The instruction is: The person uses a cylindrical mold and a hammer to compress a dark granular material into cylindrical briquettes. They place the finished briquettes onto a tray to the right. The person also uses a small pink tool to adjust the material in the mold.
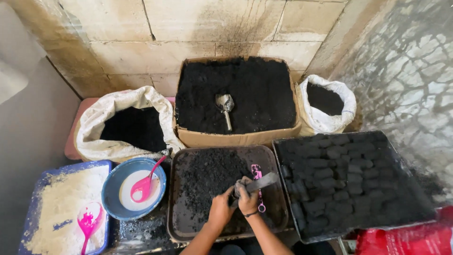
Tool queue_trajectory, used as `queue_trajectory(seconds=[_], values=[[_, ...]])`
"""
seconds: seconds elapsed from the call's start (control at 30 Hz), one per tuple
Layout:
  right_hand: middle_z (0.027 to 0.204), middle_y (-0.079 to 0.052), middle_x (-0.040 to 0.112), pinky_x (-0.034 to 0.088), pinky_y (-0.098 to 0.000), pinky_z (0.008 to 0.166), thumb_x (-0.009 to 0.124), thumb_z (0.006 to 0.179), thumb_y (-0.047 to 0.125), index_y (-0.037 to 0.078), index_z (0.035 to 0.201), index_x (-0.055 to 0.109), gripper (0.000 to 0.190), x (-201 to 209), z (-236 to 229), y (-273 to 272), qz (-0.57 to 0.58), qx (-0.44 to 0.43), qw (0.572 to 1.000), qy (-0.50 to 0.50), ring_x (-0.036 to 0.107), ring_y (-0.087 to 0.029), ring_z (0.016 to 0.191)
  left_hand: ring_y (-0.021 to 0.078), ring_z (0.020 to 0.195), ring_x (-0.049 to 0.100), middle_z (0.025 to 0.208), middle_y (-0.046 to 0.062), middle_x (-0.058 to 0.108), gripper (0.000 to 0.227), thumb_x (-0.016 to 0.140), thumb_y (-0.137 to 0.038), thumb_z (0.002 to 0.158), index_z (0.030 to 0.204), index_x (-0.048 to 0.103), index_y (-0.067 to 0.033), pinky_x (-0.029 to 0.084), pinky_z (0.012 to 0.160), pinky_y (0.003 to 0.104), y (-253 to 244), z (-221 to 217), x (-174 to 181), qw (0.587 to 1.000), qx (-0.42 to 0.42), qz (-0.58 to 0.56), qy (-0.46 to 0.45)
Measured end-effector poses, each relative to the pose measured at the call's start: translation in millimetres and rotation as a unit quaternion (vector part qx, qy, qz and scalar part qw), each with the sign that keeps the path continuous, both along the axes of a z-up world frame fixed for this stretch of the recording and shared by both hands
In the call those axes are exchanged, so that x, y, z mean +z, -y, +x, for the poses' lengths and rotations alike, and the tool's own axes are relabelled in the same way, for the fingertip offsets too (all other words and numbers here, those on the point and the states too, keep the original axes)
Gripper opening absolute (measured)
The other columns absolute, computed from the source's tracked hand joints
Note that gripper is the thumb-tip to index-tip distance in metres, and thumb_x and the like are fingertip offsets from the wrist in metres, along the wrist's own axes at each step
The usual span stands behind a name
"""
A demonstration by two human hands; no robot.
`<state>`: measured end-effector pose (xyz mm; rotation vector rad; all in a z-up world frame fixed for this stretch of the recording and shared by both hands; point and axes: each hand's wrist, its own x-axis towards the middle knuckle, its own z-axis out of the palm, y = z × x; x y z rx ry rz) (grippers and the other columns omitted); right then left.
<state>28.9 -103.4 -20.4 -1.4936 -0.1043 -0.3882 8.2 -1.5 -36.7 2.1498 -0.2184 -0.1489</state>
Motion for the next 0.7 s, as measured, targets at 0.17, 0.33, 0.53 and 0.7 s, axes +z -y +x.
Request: queue_trajectory(seconds=[0.17,0.33,0.53,0.7], values=[[0.049,0.004,0.034,0.025,-0.0222,0.041,0.047,0.071,0.006,0.014,0.058,0.034,0.021,4,10,-7,0.036,0.014,0.999,0.006,0.032,-0.006,0.044,0.0377,0.069,0.060,0.085,0.018,0.064,0.052,0.061,-0.008,0.073,0.122,0.046,-0.0092,0.047,0.057,0.044,-2,3,3,1.000,-0.001,0.012,-0.009],[0.054,0.005,0.041,0.031,-0.0235,0.046,0.055,0.070,0.006,0.014,0.057,0.042,0.020,28,3,-10,0.027,-0.028,0.999,-0.035,0.039,-0.007,0.049,0.0367,0.065,0.060,0.082,0.021,0.062,0.057,0.063,0.000,0.070,0.124,0.045,-0.0053,0.050,0.054,0.045,1,-5,-4,1.000,-0.002,0.028,0.014],[0.045,0.002,0.036,0.030,-0.0203,0.040,0.056,0.075,0.009,0.011,0.060,0.044,0.020,58,7,11,0.076,-0.034,0.997,0.008,0.034,-0.007,0.040,0.0339,0.082,0.064,0.084,0.017,0.066,0.043,0.065,-0.020,0.072,0.114,0.055,-0.0134,0.053,0.071,0.045,7,-12,3,0.997,0.038,0.069,-0.006],[0.045,0.001,0.042,0.027,-0.0177,0.037,0.057,0.079,0.011,0.011,0.066,0.048,0.016,77,22,44,0.081,-0.135,0.985,-0.075,0.037,-0.005,0.039,0.0348,0.083,0.063,0.085,0.017,0.066,0.044,0.063,-0.023,0.074,0.116,0.052,-0.0138,0.052,0.073,0.046,1,-14,18,0.998,0.043,0.055,-0.001]])
